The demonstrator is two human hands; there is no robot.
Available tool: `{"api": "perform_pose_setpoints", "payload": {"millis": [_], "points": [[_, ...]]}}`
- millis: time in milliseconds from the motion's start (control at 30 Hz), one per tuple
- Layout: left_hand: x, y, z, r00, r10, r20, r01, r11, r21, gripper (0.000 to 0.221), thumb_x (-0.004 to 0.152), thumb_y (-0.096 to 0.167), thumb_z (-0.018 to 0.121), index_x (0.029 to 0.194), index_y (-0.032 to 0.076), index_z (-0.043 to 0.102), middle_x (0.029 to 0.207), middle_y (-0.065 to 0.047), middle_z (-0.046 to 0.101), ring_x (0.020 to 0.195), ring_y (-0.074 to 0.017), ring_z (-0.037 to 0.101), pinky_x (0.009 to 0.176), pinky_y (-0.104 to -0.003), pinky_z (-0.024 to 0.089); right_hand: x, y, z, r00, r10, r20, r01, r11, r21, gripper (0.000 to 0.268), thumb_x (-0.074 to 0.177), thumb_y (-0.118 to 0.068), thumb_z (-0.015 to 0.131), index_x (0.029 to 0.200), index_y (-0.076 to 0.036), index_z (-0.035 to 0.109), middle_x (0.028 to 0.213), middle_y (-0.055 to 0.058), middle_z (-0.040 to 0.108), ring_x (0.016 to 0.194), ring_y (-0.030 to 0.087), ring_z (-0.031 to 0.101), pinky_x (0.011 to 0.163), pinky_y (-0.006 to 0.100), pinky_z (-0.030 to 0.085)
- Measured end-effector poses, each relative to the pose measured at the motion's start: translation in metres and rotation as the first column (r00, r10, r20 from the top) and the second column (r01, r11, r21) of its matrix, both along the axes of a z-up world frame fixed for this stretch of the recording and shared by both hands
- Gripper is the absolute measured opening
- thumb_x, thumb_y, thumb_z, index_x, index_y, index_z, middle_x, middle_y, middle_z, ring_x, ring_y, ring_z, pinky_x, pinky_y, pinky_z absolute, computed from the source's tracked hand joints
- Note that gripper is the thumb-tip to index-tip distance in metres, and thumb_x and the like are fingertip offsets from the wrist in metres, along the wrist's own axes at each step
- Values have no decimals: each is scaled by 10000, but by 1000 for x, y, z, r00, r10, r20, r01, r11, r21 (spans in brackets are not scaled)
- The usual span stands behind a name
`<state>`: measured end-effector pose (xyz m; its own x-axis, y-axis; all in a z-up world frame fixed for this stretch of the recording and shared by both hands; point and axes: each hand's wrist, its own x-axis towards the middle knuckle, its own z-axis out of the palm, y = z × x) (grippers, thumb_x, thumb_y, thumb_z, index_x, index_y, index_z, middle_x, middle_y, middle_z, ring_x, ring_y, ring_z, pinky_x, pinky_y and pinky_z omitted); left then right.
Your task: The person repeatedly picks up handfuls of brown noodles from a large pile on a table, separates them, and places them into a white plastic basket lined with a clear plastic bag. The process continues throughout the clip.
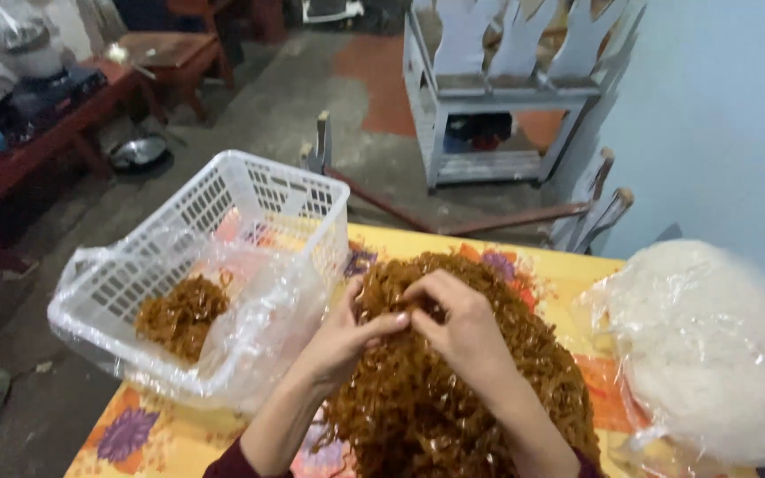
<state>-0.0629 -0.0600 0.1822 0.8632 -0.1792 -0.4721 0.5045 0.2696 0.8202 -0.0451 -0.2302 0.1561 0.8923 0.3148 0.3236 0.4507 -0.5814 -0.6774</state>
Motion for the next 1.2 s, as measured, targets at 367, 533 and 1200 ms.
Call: {"api": "perform_pose_setpoints", "payload": {"millis": [367,533,1200], "points": [[9,0,-70,954,87,288,-98,995,25,653,681,100,867,1273,123,591,1225,-119,679,1050,-276,590,888,-447,389,-21,-9,-43,823,236,-517,-25,924,382,619,737,-220,869,1211,-108,488,1199,219,507,1114,382,547,929,514,504],[-3,12,-30,969,-62,239,33,992,123,916,651,242,893,1439,26,479,1429,-271,510,1226,-400,549,1059,-574,421,28,-15,-80,676,361,-643,-116,913,390,257,916,-281,691,883,-29,725,803,137,698,695,208,615,645,315,510],[32,32,-160,992,40,-117,-67,971,-231,335,812,-64,693,1051,88,513,759,-136,602,572,-221,579,465,-311,494,-40,-49,-155,647,305,-698,250,781,573,179,928,-150,727,987,-136,559,815,99,703,645,137,600,596,202,442]]}}
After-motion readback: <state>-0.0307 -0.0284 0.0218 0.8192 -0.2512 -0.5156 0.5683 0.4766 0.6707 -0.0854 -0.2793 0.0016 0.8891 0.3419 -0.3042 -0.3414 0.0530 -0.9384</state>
